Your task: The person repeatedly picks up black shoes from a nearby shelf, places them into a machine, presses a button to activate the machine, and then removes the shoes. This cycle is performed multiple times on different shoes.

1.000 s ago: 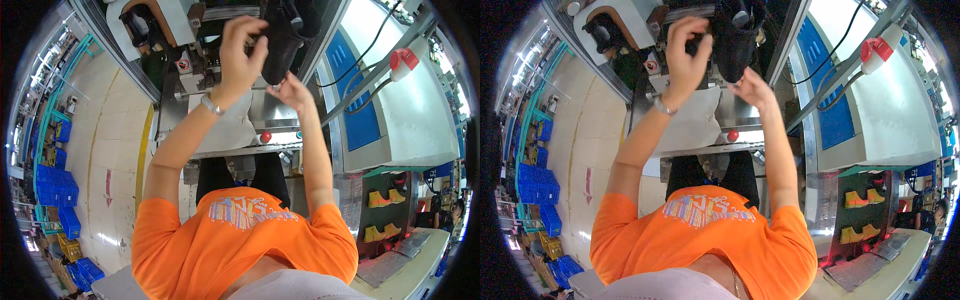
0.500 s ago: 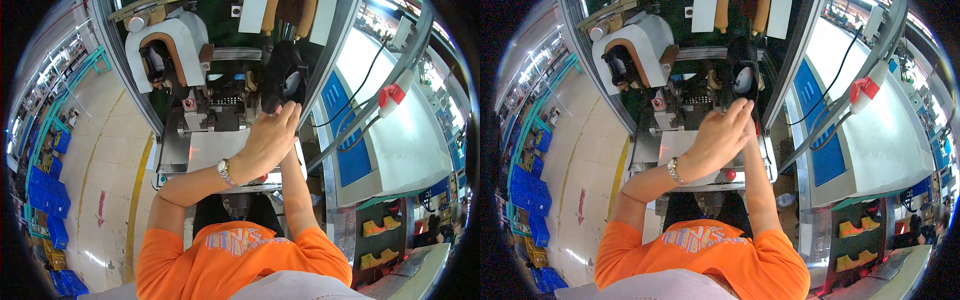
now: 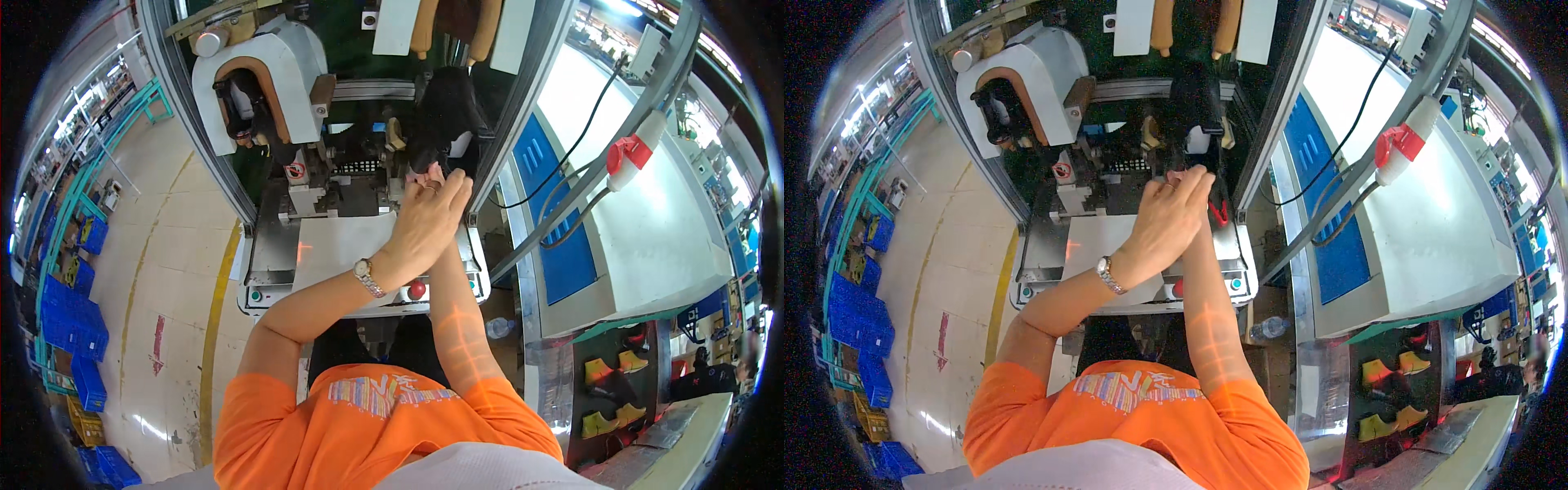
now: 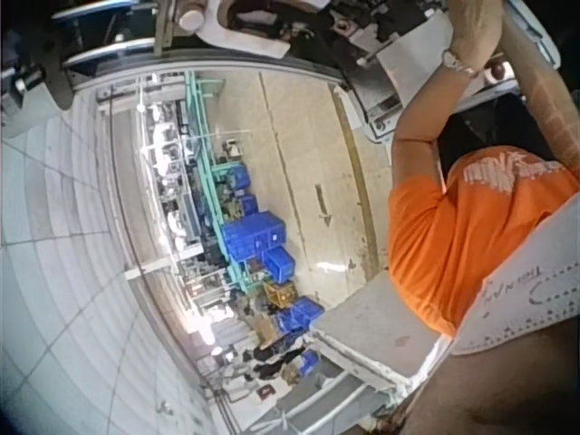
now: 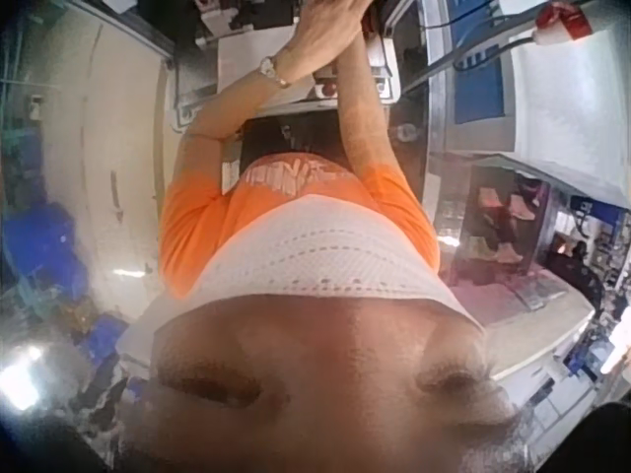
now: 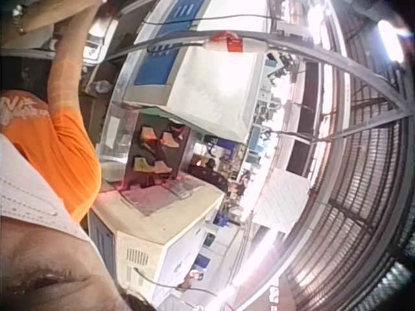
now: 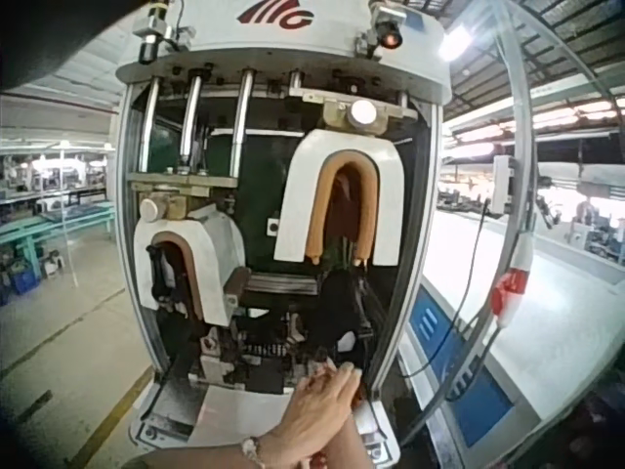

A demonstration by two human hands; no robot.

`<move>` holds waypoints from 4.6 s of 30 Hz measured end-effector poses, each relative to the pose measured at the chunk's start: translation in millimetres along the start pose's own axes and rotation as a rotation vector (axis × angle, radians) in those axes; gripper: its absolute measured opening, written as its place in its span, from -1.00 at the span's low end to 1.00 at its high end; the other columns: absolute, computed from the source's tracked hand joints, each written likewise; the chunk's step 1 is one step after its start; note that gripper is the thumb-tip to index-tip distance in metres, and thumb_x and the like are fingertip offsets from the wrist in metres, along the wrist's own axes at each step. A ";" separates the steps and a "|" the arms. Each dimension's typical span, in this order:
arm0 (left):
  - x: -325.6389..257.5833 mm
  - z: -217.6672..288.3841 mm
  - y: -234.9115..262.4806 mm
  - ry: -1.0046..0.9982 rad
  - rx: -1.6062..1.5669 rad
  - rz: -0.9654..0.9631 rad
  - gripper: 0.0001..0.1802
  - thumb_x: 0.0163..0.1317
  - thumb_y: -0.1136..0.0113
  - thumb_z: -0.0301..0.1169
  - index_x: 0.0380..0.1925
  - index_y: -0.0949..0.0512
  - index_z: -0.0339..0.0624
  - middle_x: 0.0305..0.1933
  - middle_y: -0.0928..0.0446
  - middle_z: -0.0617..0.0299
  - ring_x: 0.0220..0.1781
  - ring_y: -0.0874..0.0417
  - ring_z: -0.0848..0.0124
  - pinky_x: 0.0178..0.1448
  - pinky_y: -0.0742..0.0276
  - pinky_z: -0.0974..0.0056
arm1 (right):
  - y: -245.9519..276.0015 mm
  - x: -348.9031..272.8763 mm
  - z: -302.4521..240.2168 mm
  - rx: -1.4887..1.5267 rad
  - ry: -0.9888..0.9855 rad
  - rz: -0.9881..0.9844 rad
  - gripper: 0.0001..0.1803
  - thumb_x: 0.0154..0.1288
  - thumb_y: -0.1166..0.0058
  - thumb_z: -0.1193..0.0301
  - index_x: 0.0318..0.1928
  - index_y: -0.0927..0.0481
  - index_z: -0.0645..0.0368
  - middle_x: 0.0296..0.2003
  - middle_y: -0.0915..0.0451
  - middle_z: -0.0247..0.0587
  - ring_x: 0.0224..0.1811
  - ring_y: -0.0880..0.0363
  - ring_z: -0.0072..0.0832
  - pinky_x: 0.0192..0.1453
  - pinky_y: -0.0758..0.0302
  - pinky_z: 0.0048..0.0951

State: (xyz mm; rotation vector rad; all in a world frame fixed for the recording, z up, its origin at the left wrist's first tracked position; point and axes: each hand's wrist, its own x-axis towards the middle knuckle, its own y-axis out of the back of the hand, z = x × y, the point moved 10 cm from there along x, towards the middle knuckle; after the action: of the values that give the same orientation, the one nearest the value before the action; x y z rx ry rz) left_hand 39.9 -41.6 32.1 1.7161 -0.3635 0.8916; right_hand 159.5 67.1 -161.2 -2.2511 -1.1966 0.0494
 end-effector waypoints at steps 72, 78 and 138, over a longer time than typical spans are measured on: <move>42.8 -41.5 -14.8 -0.078 0.003 -0.163 -0.61 -0.17 -0.14 -0.54 -0.23 -0.36 -0.18 0.09 -0.23 -0.03 -0.38 -0.53 0.28 -0.16 -0.37 0.20 | 234.6 -172.1 -16.6 -1.156 -0.035 1.137 -0.64 0.01 -0.04 0.41 -0.10 -0.41 0.09 -0.17 -0.52 -0.27 -0.07 -0.43 -0.29 -0.04 -0.33 -0.28; 37.9 -49.1 3.1 -0.049 -0.320 -0.192 -0.60 -0.13 -0.17 -0.52 -0.20 -0.36 -0.12 0.15 -0.16 -0.02 -0.24 -0.53 0.19 -0.08 -0.40 0.16 | 232.6 -170.5 -13.0 -1.180 -0.057 1.140 -0.63 0.01 -0.01 0.38 -0.09 -0.42 0.11 -0.17 -0.52 -0.21 -0.10 -0.44 -0.23 -0.07 -0.35 -0.23; -14.1 206.8 -18.5 -0.478 -1.063 -0.394 -0.70 -0.05 -0.19 -0.44 -0.23 -0.48 -0.15 -0.25 -0.53 0.22 -0.19 -0.51 0.28 0.07 -0.25 0.17 | 387.0 -389.5 -403.9 0.042 1.009 0.957 -0.63 0.18 0.01 0.29 -0.04 -0.38 0.20 -0.11 -0.48 -0.17 -0.06 -0.45 -0.30 0.10 -0.35 -0.23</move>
State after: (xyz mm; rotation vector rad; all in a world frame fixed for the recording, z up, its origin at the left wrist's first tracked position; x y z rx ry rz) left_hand 120.4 -228.4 -11.8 0.9058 -0.6397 -0.0708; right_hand 334.9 -589.8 -113.0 -2.1082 0.4057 -0.5981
